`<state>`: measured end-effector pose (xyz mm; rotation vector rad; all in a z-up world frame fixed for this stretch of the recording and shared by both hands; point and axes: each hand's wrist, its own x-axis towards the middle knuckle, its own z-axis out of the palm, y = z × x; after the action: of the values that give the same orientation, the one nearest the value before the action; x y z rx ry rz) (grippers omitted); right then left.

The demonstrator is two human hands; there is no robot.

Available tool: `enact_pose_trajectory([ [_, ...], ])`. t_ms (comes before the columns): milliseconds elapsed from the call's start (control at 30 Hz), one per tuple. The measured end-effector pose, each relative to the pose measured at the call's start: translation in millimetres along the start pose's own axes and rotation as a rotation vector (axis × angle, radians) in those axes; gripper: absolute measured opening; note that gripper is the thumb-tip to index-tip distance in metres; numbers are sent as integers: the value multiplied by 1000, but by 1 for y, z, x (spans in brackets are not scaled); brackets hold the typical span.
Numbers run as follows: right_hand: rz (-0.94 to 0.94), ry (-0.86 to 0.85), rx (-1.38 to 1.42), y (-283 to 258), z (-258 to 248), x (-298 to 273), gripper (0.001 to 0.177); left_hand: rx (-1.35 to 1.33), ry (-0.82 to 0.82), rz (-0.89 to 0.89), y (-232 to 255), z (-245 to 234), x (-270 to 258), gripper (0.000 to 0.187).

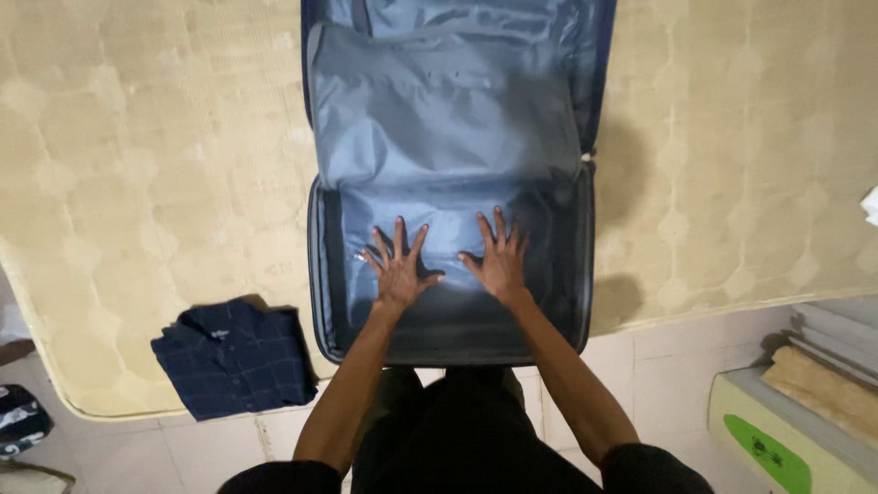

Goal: The person unzips and opens a suitcase, unzips its inner divider, and places a folded shirt inside.

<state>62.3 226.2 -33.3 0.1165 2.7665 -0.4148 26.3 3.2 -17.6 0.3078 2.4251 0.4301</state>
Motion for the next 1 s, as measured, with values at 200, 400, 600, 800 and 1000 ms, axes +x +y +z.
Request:
enact_pose_trajectory([
  [200,194,-335,-67,11,31,3,112,126,-226,-210,-13,27,2,132],
  [400,190,-166,-4,25,50,-8,114,71,-97,-158,-21,45,-2,132],
  [600,245,35,31,47,76,-42,103,-63,164,-92,-40,58,-24,116],
  [800,300,-30,91,55,78,-60,93,9,-27,-124,-66,59,-37,100],
  [1000,238,148,180,0,45,-70,68,-251,303,41,-58,42,-63,73],
])
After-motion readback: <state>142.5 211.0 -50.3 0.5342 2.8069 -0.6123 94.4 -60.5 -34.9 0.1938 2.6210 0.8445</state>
